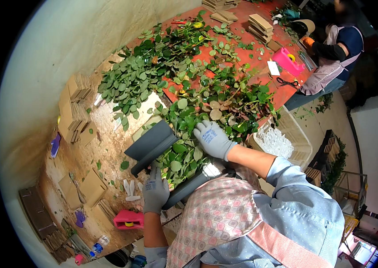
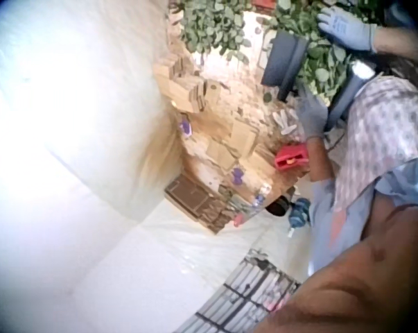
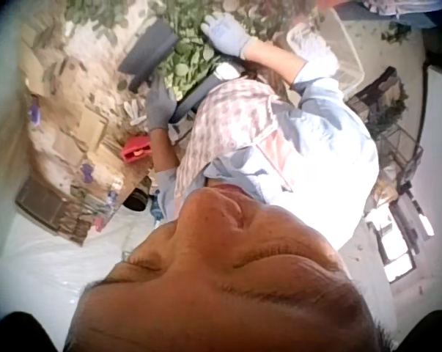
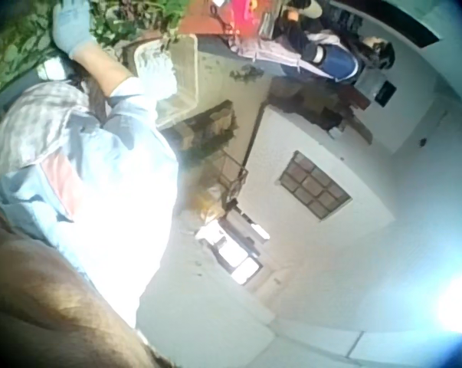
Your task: The person arranges green leaves and stems into a black rectangular tray using both hands. They repeatedly pick up bunches of foliage from a cluttered table, place them into the tray, and adjust the arrangement. The workspace is filled with cardboard pieces and loose leaves.
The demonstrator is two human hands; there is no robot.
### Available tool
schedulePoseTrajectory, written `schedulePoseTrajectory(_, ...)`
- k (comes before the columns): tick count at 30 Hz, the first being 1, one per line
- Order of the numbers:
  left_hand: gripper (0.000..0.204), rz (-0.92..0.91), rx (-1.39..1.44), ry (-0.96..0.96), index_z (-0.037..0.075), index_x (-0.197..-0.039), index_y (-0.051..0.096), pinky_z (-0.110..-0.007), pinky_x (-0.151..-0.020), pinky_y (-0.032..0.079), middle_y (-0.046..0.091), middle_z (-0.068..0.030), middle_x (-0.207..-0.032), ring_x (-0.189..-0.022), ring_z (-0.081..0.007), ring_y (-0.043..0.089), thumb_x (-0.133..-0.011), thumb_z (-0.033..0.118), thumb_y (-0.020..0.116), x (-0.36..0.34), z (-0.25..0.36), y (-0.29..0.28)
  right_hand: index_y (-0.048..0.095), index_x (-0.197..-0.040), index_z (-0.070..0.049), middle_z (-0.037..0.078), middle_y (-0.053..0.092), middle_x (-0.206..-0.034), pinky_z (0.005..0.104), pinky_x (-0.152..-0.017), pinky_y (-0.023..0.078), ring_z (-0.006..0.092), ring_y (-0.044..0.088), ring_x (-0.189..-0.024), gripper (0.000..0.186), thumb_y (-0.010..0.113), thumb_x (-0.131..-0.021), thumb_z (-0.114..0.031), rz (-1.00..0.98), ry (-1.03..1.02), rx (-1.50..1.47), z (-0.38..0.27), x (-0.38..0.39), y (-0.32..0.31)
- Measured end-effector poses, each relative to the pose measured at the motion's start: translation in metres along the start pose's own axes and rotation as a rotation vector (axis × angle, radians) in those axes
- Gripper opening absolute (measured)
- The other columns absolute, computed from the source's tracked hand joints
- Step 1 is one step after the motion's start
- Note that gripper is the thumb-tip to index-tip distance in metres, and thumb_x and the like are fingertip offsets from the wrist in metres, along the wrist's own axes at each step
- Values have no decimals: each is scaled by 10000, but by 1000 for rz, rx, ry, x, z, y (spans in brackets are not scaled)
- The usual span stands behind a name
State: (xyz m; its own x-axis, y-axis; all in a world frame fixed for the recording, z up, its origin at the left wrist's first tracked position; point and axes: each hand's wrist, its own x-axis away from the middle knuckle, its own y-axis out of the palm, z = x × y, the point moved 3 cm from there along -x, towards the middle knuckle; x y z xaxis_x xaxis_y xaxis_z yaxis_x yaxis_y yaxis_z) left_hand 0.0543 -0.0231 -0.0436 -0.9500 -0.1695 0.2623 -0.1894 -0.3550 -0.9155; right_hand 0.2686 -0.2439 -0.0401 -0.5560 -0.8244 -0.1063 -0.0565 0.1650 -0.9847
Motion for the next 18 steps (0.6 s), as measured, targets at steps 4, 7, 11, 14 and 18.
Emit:
schedulePoseTrajectory(4,584,-24,-45,-29,-12,-1467,489,-472,-871,554,438,-178,-1589,-984,-377,698,-931,210,551,1,4,-4,655,-1045,-58,143,609,-1048,424,-827,460,316,596,-997,215,562,-897,-184,-124,-26,-64,5,-4,23)
schedulePoseTrajectory(7,587,-30,-32,-41,-4,-1463,496,-475,-858,556,425,-174,-1599,-982,-371,702,-921,213,561,-1,1,-2,685,-1027,-53,164,663,-1017,453,-825,514,344,660,-965,241,601,-909,-246,-272,-23,-211,19,-29,14)
schedulePoseTrajectory(11,570,-114,18,-131,6,-1448,512,-488,-917,549,439,-206,-1578,-1103,-414,669,-914,196,579,-1,9,-14,656,-1052,-54,183,681,-989,491,-858,533,388,670,-968,267,659,-902,-275,-56,47,-458,38,-104,-35)
schedulePoseTrajectory(14,552,-57,20,-126,2,-1421,540,-496,-913,546,436,-183,-1587,-1073,-417,670,-902,182,593,0,13,-20,629,-1145,-74,186,665,-1116,477,-901,512,373,632,-1098,267,623,-928,-229,-74,-89,-154,50,-144,0)
schedulePoseTrajectory(18,494,82,33,-47,-15,-1347,600,-487,-904,548,496,-188,-1538,-1071,-397,675,-886,164,619,1,10,-18,673,-1111,-104,113,706,-1048,470,-836,503,307,662,-1018,244,505,-962,-201,-420,-255,271,60,-159,80)
